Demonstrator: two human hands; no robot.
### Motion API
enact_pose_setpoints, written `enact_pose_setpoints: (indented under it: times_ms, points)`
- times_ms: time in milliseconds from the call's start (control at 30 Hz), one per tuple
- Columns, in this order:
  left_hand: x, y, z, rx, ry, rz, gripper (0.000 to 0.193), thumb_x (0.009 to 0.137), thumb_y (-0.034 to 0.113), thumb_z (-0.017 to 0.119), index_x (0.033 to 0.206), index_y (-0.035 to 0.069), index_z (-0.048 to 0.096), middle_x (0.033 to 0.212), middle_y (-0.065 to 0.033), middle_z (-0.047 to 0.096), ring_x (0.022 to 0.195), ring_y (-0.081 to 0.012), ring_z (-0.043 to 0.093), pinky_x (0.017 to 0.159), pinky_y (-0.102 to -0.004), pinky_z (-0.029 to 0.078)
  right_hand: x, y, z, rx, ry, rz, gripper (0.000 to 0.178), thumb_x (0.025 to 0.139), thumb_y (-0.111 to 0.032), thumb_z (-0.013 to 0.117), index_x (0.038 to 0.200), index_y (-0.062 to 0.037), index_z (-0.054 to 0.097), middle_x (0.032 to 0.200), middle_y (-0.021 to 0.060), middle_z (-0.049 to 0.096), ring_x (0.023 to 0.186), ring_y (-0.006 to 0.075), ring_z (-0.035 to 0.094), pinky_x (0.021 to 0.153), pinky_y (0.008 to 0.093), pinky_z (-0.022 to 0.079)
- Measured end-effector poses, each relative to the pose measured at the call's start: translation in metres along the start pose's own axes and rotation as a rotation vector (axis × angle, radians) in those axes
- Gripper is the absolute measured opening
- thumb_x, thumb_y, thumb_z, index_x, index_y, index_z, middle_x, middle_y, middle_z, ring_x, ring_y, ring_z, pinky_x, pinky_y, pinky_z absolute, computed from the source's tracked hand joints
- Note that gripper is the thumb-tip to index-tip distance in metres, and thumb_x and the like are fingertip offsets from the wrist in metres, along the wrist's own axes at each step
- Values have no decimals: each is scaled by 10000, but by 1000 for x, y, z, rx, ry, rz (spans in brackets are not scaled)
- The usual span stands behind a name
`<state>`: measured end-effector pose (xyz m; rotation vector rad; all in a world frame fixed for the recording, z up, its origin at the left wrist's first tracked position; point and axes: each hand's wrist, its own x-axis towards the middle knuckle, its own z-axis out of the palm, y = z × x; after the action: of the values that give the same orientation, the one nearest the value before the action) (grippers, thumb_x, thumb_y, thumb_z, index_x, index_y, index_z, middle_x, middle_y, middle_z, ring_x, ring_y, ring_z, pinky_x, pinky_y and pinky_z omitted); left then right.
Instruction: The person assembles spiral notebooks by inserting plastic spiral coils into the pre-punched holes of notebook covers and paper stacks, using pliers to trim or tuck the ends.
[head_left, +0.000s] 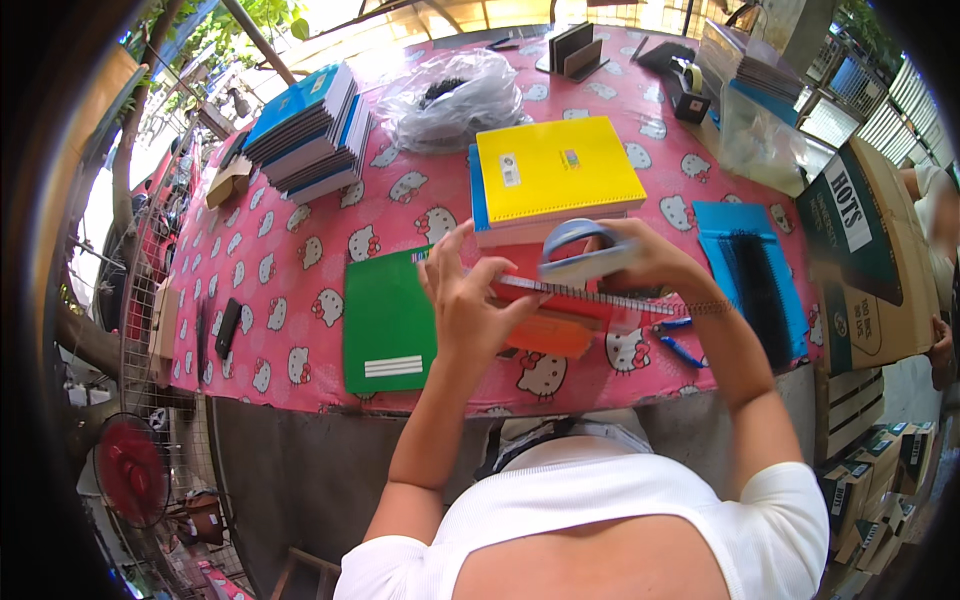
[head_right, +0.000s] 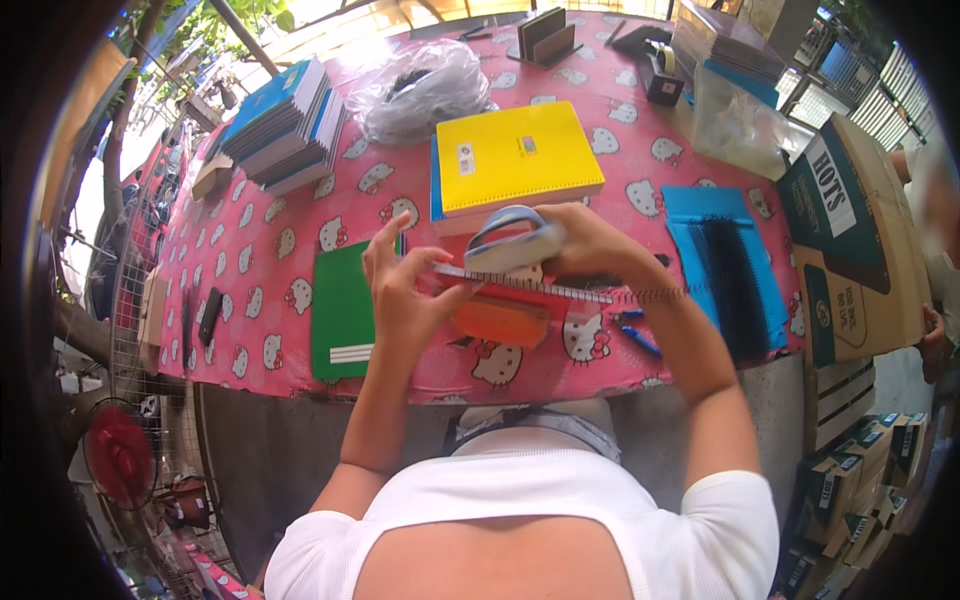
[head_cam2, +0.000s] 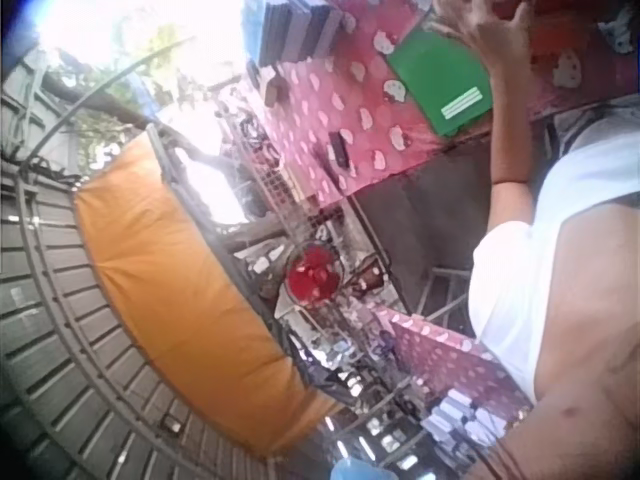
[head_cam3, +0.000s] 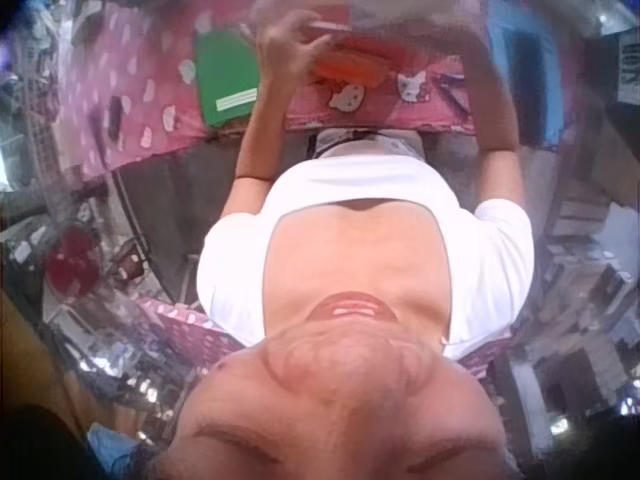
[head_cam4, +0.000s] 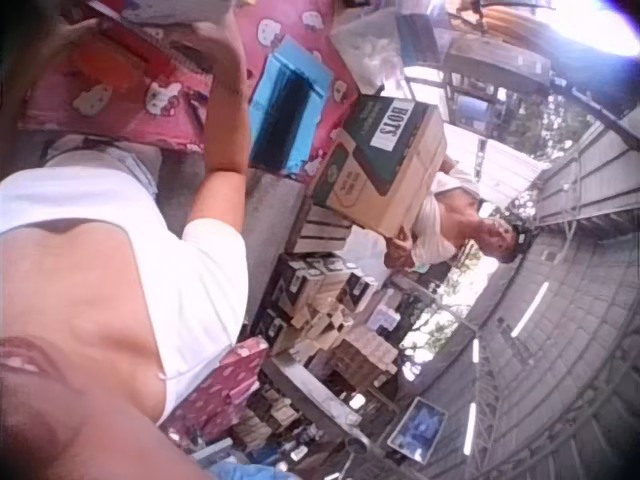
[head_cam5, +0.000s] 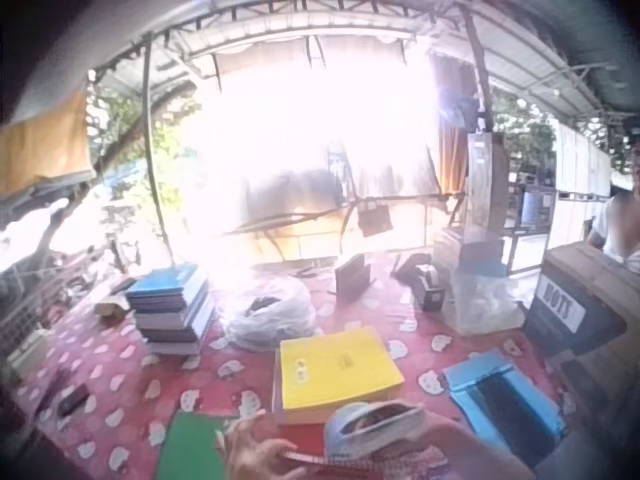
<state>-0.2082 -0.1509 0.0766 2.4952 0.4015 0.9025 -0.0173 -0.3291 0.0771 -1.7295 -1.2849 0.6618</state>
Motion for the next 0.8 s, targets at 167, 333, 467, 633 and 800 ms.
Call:
enact_pose_setpoints:
  times_ms: [167,333,467,633,800]
  points:
    - [-7,-15,0,-124,90,-39,423,537,234,896,871,96,677,1471,-219,238,1287,-408,369,996,-485,382,16,22,1,627,-27,61,535,578,-28,731,1103,-25,627,982,99,684,847,205,650,762,356,527]
    - [-8,-26,-2,-236,78,-116,431,572,140,884,950,99,682,1394,-138,378,1093,-241,554,865,-350,499,36,7,16,35,140,-16,553,586,6,712,1130,-10,614,1037,57,667,941,172,626,836,327,506]
    - [-5,-36,-2,-477,113,-165,439,646,116,851,1032,79,647,1119,-111,586,1014,-239,617,844,-330,506,46,3,25,357,3,-147,562,578,21,708,1130,-17,614,1077,64,655,959,167,609,853,334,493]
    - [-13,-46,-2,-880,161,-393,359,753,-20,747,1089,14,626,1064,-78,621,1015,-162,608,861,-284,512,68,10,33,136,7,-74,491,578,-21,705,1063,-26,628,1000,94,673,892,210,629,802,345,501]
    - [-25,-68,1,-1062,182,-391,356,796,-102,669,1137,-5,640,1084,-87,651,947,-136,634,810,-255,546,77,-17,42,-107,-34,-50,493,592,-22,729,1073,-31,620,937,84,677,857,202,637,766,326,511]
